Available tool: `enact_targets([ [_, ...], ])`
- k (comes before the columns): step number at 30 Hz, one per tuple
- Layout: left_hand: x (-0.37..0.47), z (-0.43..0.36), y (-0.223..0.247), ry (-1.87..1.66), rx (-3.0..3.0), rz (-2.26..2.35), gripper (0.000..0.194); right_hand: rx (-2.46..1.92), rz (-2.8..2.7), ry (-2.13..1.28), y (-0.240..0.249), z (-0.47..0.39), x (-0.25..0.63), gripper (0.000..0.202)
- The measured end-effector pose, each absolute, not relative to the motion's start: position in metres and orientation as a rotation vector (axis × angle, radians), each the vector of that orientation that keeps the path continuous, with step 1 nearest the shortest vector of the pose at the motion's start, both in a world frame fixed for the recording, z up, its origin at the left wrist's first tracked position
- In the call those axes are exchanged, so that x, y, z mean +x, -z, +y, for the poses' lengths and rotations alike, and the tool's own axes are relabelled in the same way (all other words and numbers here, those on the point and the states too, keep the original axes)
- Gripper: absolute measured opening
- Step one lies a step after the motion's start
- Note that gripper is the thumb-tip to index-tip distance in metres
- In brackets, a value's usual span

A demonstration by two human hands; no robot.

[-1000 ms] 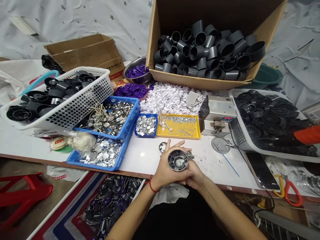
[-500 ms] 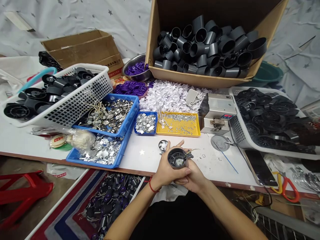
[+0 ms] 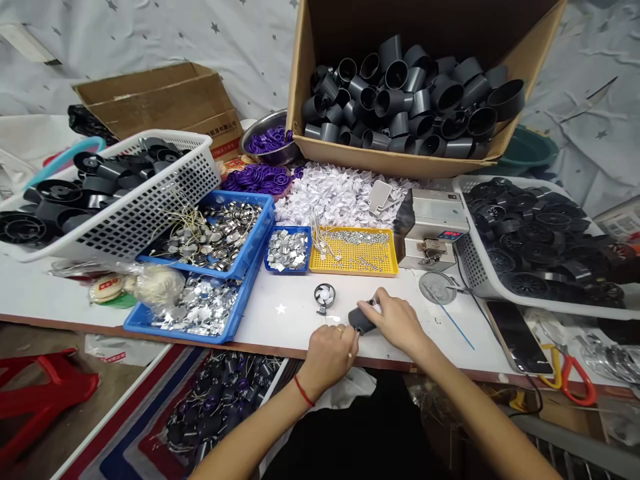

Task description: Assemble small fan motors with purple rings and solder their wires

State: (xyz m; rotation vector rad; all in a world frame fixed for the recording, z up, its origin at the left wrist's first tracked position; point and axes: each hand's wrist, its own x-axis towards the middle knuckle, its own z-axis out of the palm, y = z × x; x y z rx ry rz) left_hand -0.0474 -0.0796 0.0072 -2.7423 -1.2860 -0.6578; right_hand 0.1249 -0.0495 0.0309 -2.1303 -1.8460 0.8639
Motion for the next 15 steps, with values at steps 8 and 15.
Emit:
enact_targets([
  [8, -0.057, -0.1, 0.035, 0.392, -3.138, -1.207, 0.019, -1.998, -2.351, -0.402, 0.011, -0.034, 0.07, 0.037],
  [15, -0.081, 0.021, 0.0, 0.788, -2.901, -1.388, 0.043, -1.887, -1.993, -0.315, -0.068, 0.004, 0.171, 0.031],
])
